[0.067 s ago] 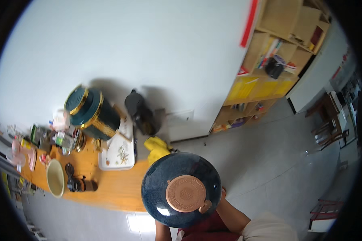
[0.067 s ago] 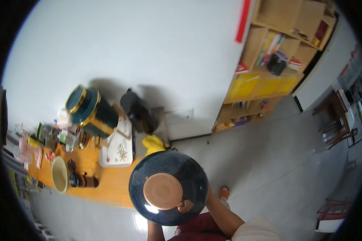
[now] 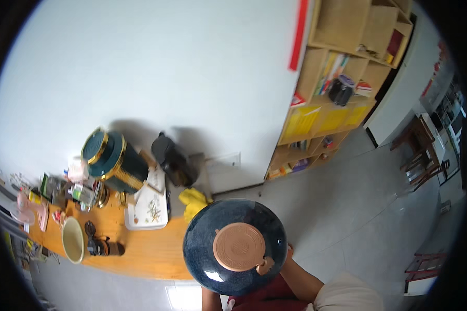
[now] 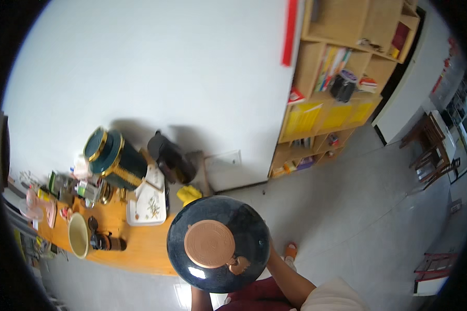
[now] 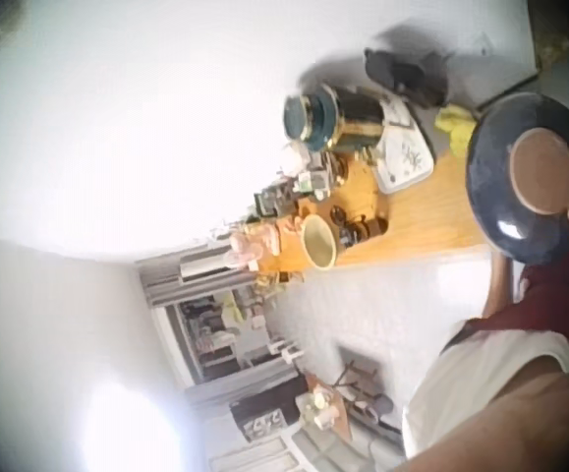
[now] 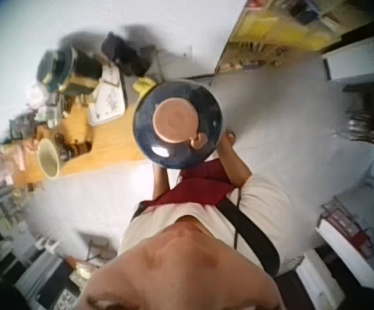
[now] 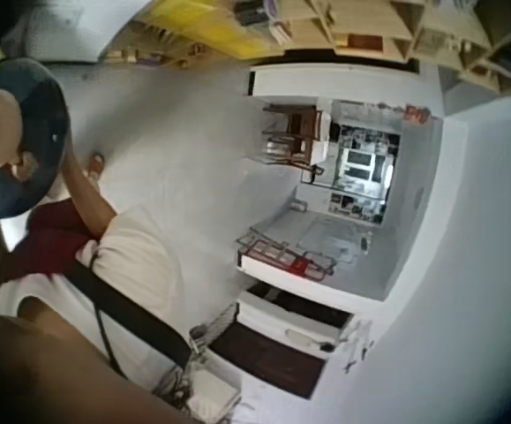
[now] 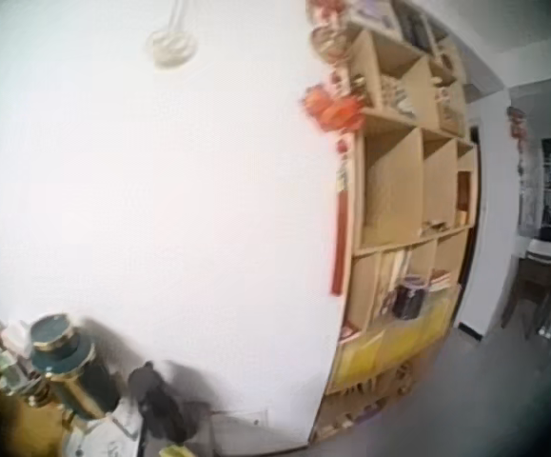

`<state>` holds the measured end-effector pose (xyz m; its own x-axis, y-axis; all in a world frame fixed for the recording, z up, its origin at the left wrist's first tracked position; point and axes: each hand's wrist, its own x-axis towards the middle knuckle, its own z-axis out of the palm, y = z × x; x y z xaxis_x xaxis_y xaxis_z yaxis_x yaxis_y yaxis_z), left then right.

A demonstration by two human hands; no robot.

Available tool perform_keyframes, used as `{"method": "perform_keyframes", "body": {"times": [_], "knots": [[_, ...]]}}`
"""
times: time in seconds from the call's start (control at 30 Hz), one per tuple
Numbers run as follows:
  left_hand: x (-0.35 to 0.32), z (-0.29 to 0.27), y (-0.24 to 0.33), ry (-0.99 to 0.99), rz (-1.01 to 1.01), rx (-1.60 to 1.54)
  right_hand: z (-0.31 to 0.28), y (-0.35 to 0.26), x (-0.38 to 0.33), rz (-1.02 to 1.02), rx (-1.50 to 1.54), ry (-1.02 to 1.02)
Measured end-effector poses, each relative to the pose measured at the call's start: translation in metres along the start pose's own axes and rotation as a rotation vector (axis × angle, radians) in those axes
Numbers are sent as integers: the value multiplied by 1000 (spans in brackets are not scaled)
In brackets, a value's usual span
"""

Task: The person cleans a wooden shelf and several decorative ceramic jars using a yellow cloth. They wipe the shelf interior, then clean a small brown bottle and a large blue jar, placing them back on the shelf. The person also rinses the cloth at a sink and continues wiping the items.

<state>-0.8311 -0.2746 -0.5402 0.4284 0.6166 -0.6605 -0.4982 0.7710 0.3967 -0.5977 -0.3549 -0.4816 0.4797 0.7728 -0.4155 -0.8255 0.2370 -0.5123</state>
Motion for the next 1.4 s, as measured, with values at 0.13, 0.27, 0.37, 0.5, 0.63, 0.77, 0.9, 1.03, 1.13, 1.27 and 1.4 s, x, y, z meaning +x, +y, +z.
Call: {"method": "perform_keyframes", "body": {"times": [0.13, 0.27, 0.37, 0.5, 0.63, 0.77, 0.9, 1.03, 1.13, 1.27, 1.4], "knots": [[-7, 110, -48, -78, 46, 14, 1, -124, -6, -125, 24, -109], [-13, 240, -83, -213, 129, 44, 16, -250, -14, -367, -93, -144], [-23, 344, -105, -304, 214, 42, 37, -346, -21, -284, 108, -282], [-38, 472, -114, -384, 342, 34, 80, -447, -35, -364, 137, -241], [-75, 598, -108, -418, 443, 113, 115, -526, -21, -450, 40, -153], [-87, 693, -101, -480, 505, 143, 143, -595, 9, -475, 1, -296], [-71, 745, -93, -601, 576, 45, 166, -640, 55, -544, -69, -372], [-50, 794, -74, -693, 521, -13, 196, -676, 88, -576, -137, -396], [-22, 824, -64, -644, 624, 3, 208, -698, 121, -577, -121, -423], [-2, 849, -55, -634, 600, -41, 229, -711, 140, -556, -130, -397], [13, 866, -46, -591, 619, -43, 241, -722, 161, -492, -43, -447]]}}
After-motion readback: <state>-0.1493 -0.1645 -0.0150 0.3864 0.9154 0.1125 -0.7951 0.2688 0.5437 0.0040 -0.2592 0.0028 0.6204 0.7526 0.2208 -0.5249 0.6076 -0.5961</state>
